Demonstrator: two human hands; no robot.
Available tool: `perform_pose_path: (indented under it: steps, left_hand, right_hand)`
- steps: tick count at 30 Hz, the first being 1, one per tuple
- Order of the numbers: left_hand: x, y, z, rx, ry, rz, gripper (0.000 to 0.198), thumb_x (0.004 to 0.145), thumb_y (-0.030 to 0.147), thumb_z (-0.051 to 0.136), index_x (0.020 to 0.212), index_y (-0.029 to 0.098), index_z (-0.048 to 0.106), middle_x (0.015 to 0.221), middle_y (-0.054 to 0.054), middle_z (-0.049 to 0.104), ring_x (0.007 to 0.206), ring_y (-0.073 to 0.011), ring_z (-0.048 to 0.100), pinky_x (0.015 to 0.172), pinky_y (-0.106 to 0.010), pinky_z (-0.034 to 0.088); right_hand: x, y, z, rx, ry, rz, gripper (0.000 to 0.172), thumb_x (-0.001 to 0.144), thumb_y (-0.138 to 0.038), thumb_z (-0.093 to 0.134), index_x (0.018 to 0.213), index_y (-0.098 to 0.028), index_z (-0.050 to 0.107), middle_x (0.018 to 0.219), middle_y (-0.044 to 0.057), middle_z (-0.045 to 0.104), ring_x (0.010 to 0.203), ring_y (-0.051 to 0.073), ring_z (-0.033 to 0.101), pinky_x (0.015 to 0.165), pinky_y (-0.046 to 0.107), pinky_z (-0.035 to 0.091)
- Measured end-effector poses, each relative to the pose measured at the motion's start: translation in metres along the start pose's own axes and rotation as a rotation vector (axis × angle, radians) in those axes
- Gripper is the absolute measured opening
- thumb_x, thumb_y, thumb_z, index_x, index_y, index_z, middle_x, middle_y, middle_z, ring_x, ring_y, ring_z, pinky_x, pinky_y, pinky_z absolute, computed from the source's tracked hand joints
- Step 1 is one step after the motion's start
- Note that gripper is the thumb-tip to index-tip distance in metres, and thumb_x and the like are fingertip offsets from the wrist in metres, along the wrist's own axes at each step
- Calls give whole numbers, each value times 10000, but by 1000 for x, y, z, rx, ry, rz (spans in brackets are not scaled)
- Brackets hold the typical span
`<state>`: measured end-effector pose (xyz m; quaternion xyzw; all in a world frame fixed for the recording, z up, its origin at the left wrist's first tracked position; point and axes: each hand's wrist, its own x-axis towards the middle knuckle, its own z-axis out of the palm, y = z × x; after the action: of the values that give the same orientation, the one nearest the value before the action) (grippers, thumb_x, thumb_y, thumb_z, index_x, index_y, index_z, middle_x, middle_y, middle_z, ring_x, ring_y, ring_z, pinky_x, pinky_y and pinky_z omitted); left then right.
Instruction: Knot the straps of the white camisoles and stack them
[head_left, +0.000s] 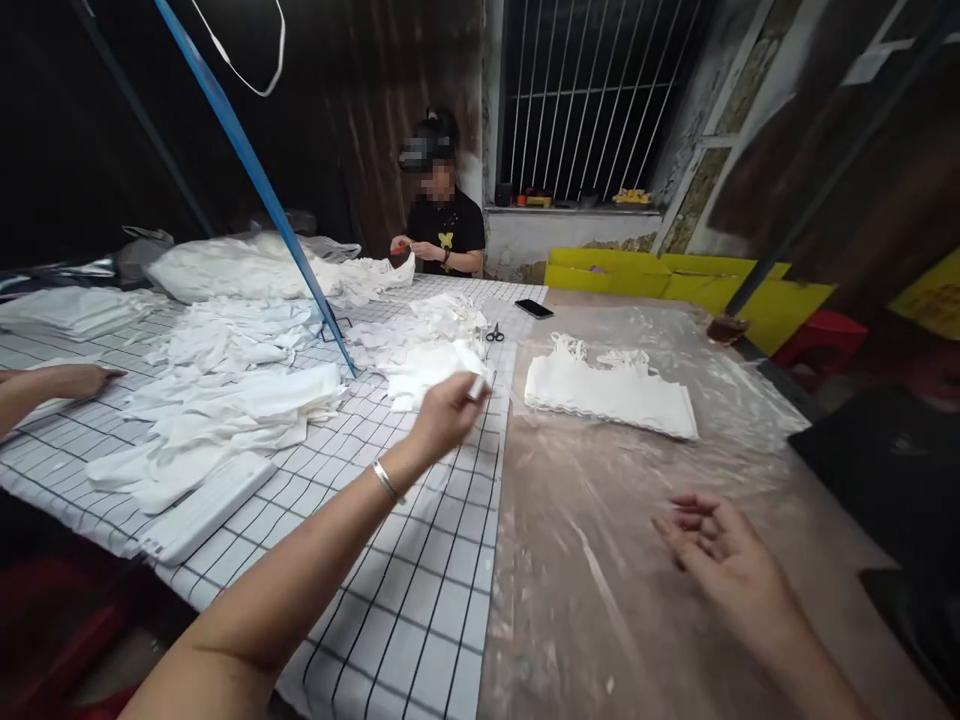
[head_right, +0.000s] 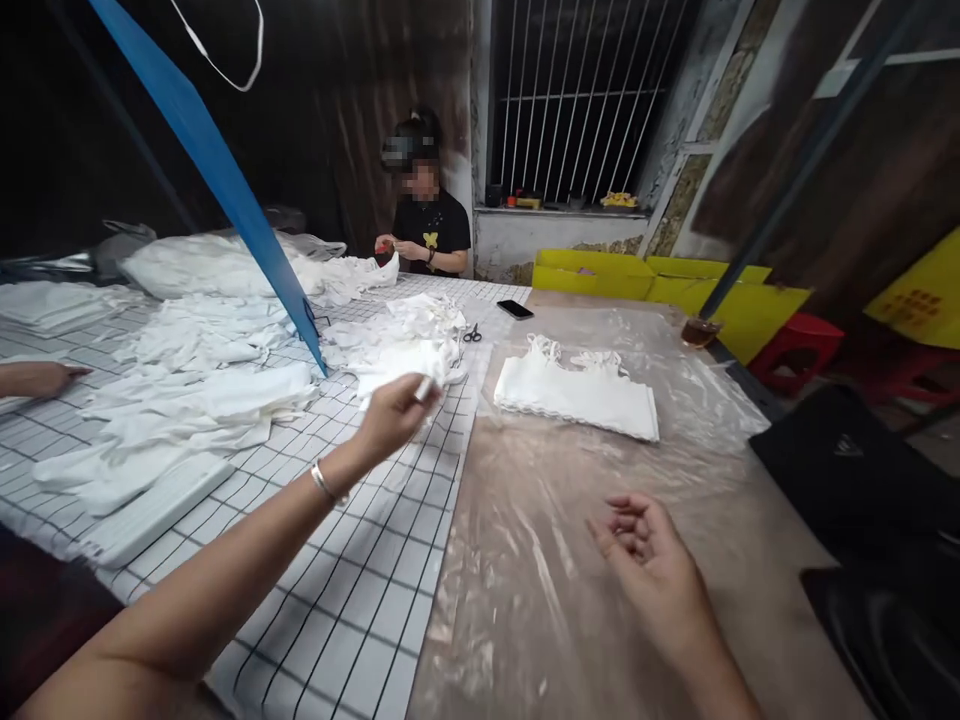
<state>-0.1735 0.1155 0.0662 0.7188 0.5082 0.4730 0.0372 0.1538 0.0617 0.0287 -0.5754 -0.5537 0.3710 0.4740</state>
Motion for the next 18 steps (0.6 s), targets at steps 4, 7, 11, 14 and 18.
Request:
perform_pose_path:
  steps: [4,7,11,14,18]
  left_hand:
    - [-98,76,38,162,-415,319,85,859,135,504,814,169,568,710,-20,585,658,-147,533,625,-273,407]
    - [-160,121,50,162,-644,372,60,873,151,526,854,157,583,768,-35,615,676,-162,549,644,-298,413]
    - [-185,135,32,-84,-712,264,235,872,411,614,870,175,615,807,-48,626,747,-177,571,721,-313,438]
    - [-162,107,23,-122,-515,35,209,919,375,536,902,193,636,850,-63,621,812,-185,573,753,-313,447]
    - [-111,56,36,207,-417,-233,310,780,327,682,1063,207,642,1137,-118,579,1062,-298,514,889,-436,429]
  right_hand:
    - [-66,4,29,163,-228,312,657,636,-677,707,1043,-199,512,783,25,640,597,155,587,538,285,496]
    - [-87,10,45,97,-330,347,608,618,-626,731,999,-191,544,779,28,657,682,196,625,618,323,509]
    - [-90,16,50,14,-295,264,506,564,-435,793,952,-220,550,815,23,684,815,229,646,729,342,503]
    - [-87,15,45,189,-319,314,520,569,-407,783,979,-231,516,801,14,686,734,208,642,674,327,498]
    - [-86,11,41,326,-320,363,507,592,-409,791,985,-236,522,802,12,673,719,191,631,648,294,487]
